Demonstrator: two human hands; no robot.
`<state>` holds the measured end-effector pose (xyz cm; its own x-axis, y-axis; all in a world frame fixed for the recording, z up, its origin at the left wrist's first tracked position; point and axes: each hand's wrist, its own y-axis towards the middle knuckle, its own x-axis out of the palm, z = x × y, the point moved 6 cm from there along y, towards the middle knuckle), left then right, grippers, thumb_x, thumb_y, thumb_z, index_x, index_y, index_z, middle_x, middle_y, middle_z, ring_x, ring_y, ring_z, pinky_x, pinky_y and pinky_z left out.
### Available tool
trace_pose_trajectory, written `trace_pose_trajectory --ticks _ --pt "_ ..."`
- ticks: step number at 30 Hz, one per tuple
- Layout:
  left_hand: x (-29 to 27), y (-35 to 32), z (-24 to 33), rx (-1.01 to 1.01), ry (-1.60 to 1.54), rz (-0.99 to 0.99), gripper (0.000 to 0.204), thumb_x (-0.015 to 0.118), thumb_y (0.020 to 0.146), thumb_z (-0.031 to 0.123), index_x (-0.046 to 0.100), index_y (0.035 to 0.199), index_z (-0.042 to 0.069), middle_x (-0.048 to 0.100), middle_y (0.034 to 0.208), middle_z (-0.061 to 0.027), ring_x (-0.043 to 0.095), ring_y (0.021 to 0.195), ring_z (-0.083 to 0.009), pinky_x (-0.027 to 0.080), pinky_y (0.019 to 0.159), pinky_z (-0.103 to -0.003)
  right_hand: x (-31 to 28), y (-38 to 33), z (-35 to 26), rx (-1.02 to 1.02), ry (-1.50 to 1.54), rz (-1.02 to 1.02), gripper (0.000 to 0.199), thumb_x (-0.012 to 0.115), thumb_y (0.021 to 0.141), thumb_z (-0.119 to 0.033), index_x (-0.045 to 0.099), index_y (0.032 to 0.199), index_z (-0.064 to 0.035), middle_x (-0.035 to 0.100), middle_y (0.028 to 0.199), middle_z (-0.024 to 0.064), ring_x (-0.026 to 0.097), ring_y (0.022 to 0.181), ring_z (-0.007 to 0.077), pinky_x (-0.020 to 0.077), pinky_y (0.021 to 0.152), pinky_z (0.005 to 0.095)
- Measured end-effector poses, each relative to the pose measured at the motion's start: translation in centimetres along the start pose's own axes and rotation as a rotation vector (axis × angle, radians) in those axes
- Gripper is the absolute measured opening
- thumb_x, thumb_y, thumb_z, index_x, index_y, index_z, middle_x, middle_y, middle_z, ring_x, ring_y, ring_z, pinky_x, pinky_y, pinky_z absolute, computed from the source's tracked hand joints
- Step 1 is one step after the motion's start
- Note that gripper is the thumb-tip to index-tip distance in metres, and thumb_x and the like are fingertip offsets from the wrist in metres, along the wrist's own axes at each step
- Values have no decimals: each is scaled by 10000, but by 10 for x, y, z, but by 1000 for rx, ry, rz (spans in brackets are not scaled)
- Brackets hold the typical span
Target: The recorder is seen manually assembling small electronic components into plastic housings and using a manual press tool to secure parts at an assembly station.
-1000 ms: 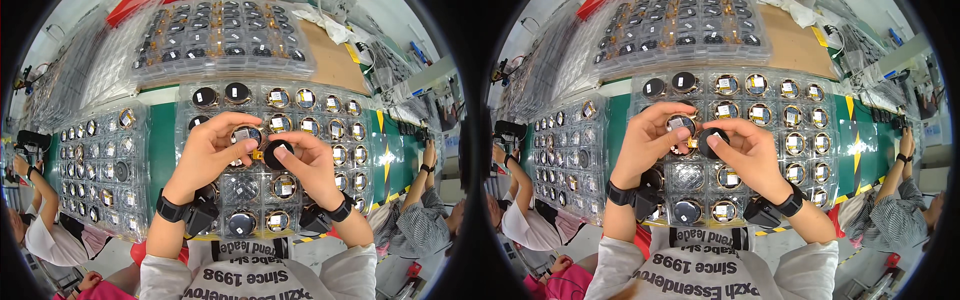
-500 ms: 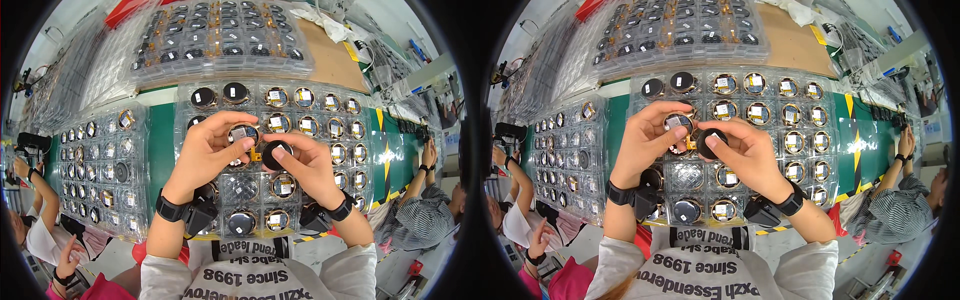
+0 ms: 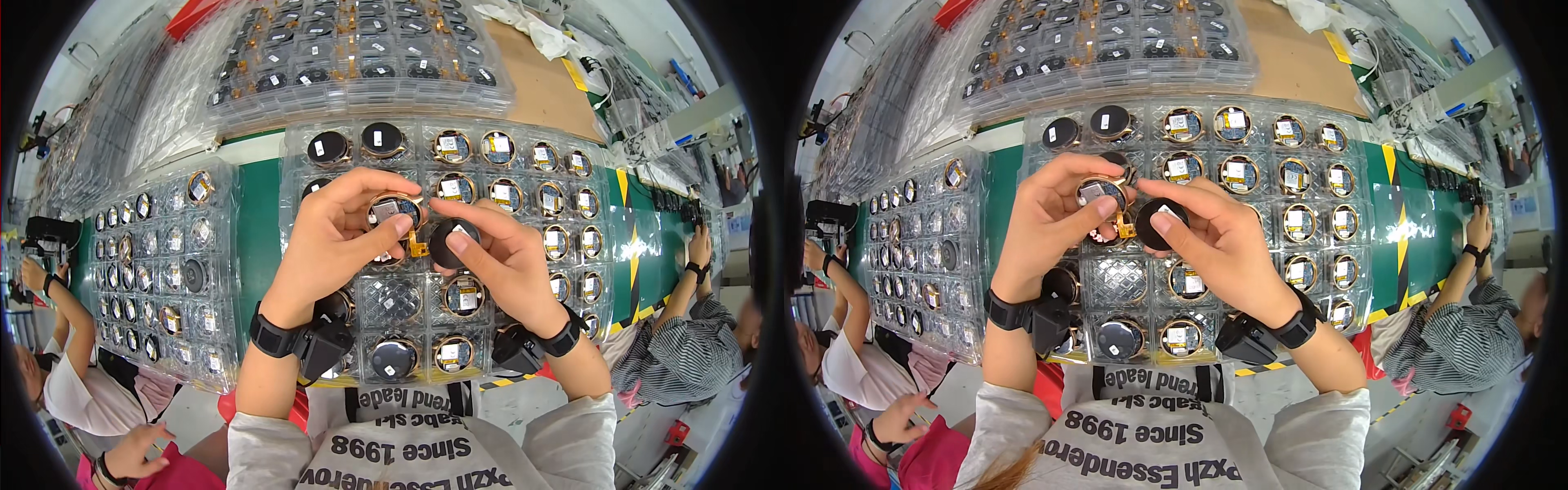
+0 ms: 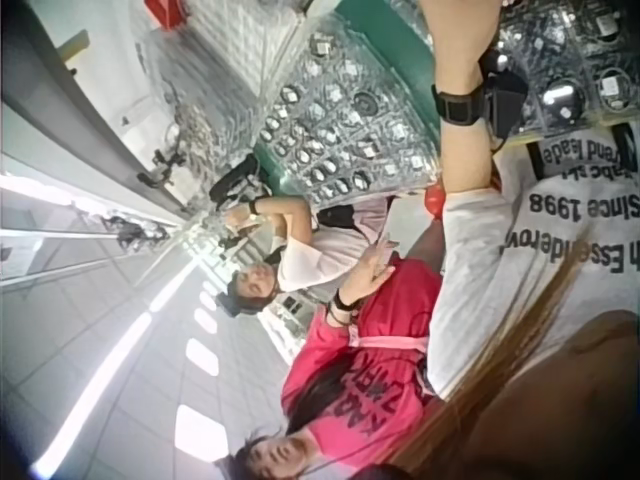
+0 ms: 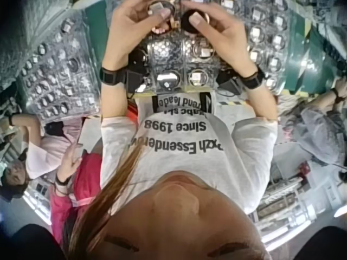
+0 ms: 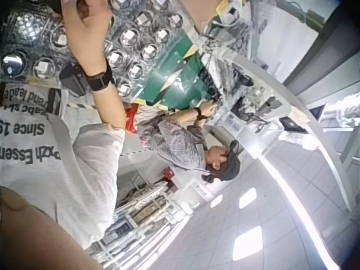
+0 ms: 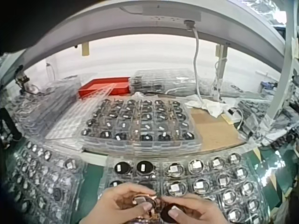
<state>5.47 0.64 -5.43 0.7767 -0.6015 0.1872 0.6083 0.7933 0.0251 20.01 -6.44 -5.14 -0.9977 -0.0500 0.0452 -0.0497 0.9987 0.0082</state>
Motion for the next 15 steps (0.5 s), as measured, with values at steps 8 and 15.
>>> trace_pose_trajectory --ticks 8,15 --pt "0 0 1 3 -26 -22 272 603 837 -37 560 1103 -4 620 1045 -90 599 834 -91 526 619 -214 -1 0 -2 -18 -56 -2 336 534 904 -11 536 1240 -4 516 952 50 590 823 118 548 702 244" --pt "0 0 0 7 -51 7 283 597 830 -51 555 1105 -2 642 1005 -128 607 753 -101 499 603 -211 -3 -1 -3 -11 -180 -13 344 538 899 -11 533 1243 -5 504 937 45 570 832 108 560 717 248"
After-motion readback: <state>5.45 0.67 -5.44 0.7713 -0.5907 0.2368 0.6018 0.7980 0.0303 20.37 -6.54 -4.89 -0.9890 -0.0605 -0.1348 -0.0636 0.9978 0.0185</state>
